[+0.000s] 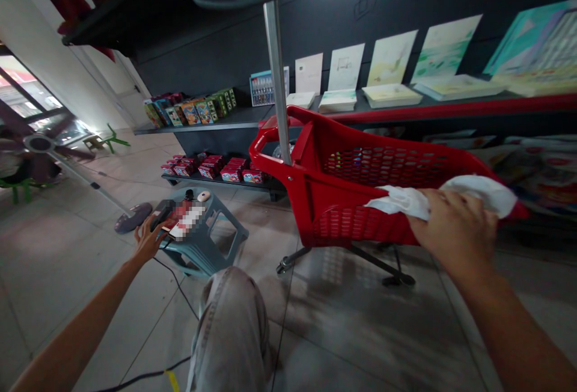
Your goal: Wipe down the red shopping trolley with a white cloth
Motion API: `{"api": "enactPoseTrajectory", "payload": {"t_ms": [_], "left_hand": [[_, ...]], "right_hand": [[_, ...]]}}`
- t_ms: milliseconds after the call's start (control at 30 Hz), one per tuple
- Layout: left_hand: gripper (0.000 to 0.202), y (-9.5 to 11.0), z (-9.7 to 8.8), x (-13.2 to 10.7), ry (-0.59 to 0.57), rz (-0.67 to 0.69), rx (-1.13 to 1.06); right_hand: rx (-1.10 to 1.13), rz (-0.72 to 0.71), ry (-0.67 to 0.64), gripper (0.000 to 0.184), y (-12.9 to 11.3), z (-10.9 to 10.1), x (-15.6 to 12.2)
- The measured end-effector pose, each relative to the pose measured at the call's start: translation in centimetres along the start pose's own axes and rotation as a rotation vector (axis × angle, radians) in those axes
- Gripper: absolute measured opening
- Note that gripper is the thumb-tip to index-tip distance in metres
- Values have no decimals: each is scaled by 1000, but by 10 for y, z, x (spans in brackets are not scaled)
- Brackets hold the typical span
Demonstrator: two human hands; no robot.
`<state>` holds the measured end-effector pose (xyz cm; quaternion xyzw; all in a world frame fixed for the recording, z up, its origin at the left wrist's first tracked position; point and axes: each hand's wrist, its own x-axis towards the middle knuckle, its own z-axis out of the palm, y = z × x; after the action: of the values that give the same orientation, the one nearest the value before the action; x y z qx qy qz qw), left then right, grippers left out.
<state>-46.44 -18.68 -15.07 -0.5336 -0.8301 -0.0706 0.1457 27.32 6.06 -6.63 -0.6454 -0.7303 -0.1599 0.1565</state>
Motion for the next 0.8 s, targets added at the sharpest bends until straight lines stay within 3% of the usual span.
{"api": "enactPoseTrajectory", "payload": {"t_ms": [433,600,700,800], "left_hand": [[46,7,-1,0,11,-38,-2],[53,15,-19,0,37,-111,-77],[60,20,-44,-24,187,-254,-179],[59,49,-80,-87,378,-470,-327]], "right_hand": [[-9,-28,-6,38,11,6,-1],[-45,-25,-19,36,11,2,-1],[-40,-29,-58,38,11,-2,0],[2,-35,-37,34,13,-4,-1]]}}
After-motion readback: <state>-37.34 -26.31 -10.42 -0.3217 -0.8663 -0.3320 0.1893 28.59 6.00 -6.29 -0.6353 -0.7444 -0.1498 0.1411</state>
